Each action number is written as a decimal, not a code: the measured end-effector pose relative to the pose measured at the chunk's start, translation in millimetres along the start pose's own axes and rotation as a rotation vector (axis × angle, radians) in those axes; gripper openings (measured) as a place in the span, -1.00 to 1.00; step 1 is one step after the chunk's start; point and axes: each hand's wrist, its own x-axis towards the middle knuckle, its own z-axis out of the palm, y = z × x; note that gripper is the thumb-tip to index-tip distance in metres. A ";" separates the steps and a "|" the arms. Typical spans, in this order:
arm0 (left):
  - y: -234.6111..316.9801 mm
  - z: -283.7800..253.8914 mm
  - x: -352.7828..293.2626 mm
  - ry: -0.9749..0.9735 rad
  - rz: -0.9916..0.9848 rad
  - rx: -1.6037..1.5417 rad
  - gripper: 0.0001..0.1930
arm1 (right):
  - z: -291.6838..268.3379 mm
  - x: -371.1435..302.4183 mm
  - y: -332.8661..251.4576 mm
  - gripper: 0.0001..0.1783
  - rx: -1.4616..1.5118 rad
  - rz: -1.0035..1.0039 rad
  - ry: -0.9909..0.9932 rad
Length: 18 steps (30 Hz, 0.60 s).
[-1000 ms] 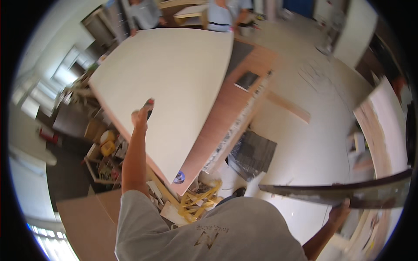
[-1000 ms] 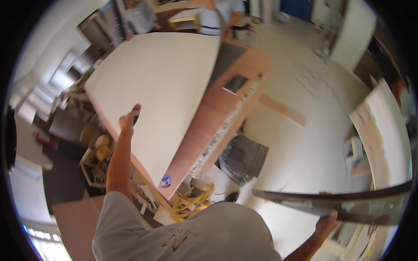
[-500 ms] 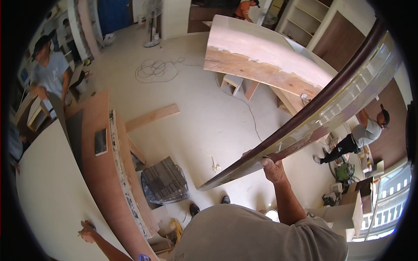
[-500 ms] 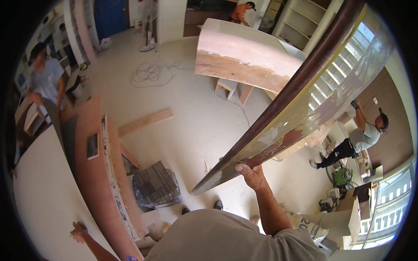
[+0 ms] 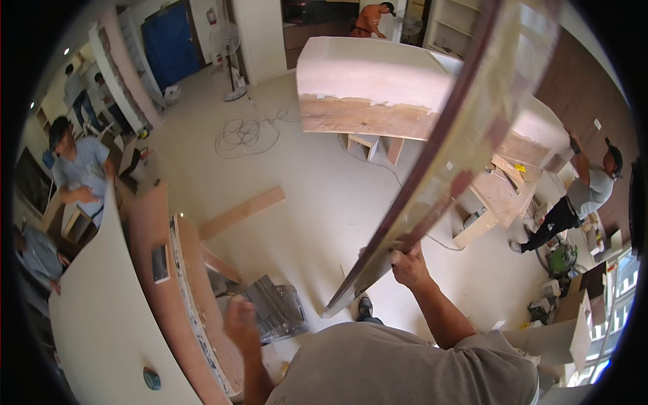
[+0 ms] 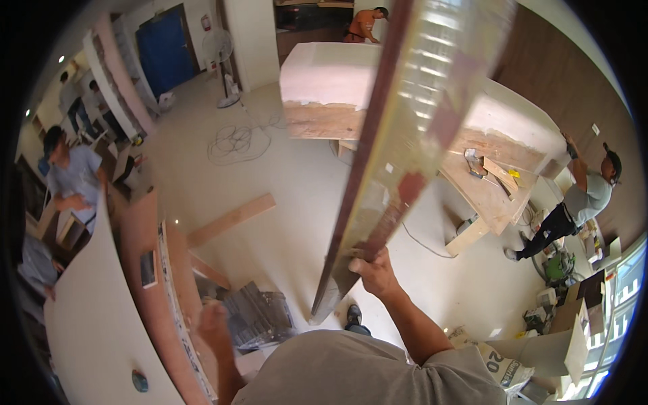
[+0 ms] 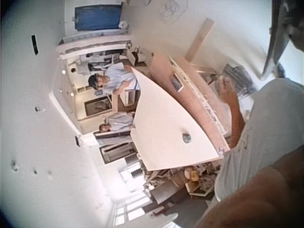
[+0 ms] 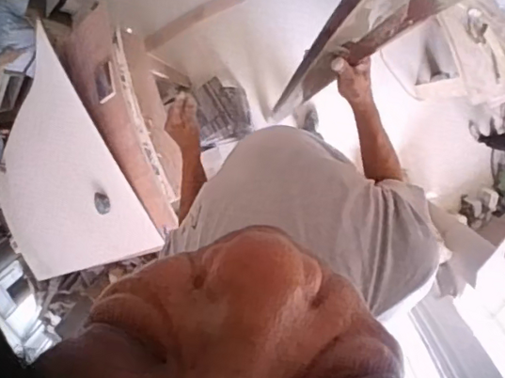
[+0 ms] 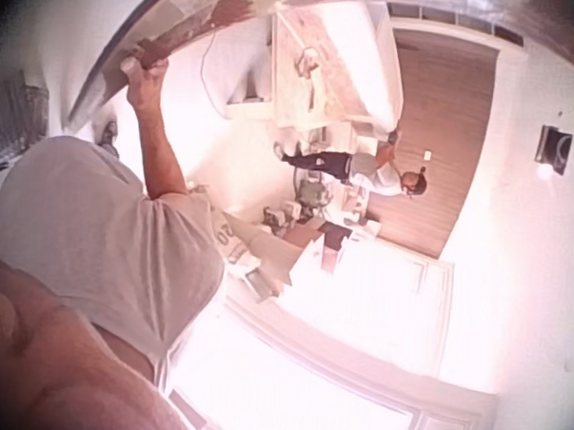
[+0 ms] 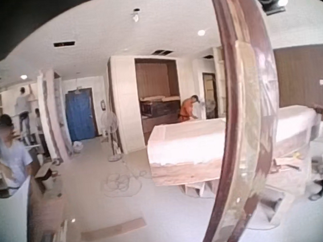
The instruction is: The recorder applies and adjusts a protective yellow film to a long wooden or composite furniture piece in a construction workshop.
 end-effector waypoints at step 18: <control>111.6 254.4 15.6 -0.402 0.148 0.023 -0.29 | -112.7 262.1 -167.6 -0.43 0.183 -0.237 0.053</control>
